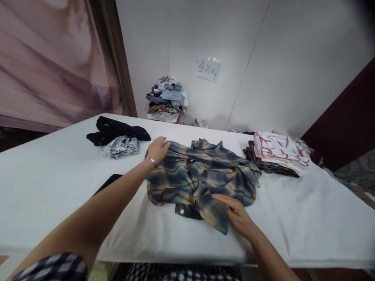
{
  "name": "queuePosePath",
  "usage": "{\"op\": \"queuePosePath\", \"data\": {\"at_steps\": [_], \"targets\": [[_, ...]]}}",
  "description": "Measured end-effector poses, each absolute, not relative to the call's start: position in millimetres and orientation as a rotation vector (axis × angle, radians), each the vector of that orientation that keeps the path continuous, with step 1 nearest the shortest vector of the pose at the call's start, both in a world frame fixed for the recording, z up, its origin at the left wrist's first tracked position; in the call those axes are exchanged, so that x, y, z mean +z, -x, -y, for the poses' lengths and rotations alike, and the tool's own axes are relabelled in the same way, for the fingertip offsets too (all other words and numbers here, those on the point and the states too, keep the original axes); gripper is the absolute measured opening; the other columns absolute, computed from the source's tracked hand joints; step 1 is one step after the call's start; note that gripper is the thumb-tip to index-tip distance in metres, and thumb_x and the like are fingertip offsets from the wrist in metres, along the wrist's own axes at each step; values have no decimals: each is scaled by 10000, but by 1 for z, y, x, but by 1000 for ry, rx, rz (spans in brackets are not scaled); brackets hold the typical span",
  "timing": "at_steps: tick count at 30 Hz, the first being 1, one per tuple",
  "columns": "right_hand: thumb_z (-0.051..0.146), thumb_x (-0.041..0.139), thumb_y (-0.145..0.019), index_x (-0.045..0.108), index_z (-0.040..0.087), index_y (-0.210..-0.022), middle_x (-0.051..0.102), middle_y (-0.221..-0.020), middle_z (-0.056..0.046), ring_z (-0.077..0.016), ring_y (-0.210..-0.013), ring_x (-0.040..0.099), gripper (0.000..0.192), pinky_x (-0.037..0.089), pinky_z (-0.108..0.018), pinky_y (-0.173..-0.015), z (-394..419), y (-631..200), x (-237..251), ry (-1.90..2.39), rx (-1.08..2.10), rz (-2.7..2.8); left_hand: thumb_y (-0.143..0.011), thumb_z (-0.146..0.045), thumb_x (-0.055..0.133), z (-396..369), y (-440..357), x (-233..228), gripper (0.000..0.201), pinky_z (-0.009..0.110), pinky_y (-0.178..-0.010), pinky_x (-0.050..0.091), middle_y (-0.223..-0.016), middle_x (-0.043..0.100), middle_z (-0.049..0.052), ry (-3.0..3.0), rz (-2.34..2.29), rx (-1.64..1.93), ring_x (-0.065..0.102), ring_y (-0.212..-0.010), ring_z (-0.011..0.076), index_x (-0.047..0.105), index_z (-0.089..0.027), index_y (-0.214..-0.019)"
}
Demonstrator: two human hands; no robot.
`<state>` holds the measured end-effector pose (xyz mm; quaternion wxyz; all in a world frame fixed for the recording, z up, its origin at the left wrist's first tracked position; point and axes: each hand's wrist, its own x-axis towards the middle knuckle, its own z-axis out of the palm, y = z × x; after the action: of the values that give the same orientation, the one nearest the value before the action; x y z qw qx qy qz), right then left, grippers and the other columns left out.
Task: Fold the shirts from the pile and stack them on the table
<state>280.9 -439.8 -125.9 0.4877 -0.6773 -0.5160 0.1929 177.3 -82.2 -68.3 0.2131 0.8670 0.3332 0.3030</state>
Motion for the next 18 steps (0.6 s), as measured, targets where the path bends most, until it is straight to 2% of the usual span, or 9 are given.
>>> {"op": "queuePosePath", "data": {"at_steps": [2, 4, 7, 9, 11, 13, 15, 18], "targets": [[153, 502, -816, 697, 290, -1193, 688, -1223, -24, -265, -1167, 623, 445, 482, -436, -1034, 449, -285, -127, 1676, 468, 1234, -912, -336, 537, 109, -160, -87, 327, 395, -1065, 419, -1231, 646, 92, -2495, -711, 732, 565, -1178, 225, 623, -146, -1164], [159, 507, -830, 665, 259, -1240, 670, -1255, -50, -256, -1187, 610, 451, 469, -437, -1047, 455, -289, -129, 1715, 432, 1224, -892, -365, 547, 141, -137, -108, 312, 341, -1047, 439, -1206, 677, 63, -2559, -488, 600, 598, -1148, 203, 656, -175, -1115], [144, 513, -822, 630, 246, -1282, 639, -1302, -68, -245, -1228, 578, 486, 427, -462, -1083, 454, -291, -133, 1742, 383, 1246, -852, -412, 581, 181, -106, -135, 399, 432, -1050, 438, -1290, 639, 99, -2705, -240, 409, 582, -1196, 256, 636, -199, -1185], [142, 514, -816, 676, 236, -1214, 673, -1246, -72, -245, -1180, 608, 439, 445, -459, -1059, 448, -288, -134, 1719, 398, 1269, -819, -383, 613, 196, -96, -148, 429, 492, -1059, 418, -1343, 604, 112, -2789, -234, 361, 562, -1226, 286, 622, -219, -1216], [163, 519, -821, 725, 232, -1104, 723, -1131, -58, -236, -1077, 655, 357, 490, -425, -994, 444, -285, -132, 1670, 438, 1248, -823, -325, 594, 199, -95, -153, 360, 498, -1048, 425, -1342, 606, 107, -2835, -280, 352, 566, -1223, 284, 644, -226, -1166], [222, 548, -821, 746, 229, -984, 753, -991, -35, -220, -948, 682, 256, 532, -372, -888, 445, -285, -125, 1611, 445, 1123, -848, -279, 538, 195, -99, -152, 253, 470, -1011, 458, -1277, 648, 110, -2850, -321, 348, 594, -1183, 274, 675, -206, -1049], [306, 597, -797, 732, 216, -879, 748, -858, -22, -202, -814, 677, 182, 545, -324, -763, 452, -289, -115, 1535, 387, 909, -869, -261, 480, 188, -104, -143, 232, 443, -965, 487, -1191, 688, 124, -2839, -367, 364, 628, -1120, 272, 677, -182, -959], [406, 665, -733, 677, 216, -790, 713, -749, -14, -185, -678, 630, 198, 523, -299, -637, 472, -300, -104, 1402, 251, 579, -877, -267, 419, 175, -99, -118, 293, 397, -919, 504, -1117, 710, 120, -2737, -544, 520, 659, -1039, 258, 655, -172, -1023]]}}
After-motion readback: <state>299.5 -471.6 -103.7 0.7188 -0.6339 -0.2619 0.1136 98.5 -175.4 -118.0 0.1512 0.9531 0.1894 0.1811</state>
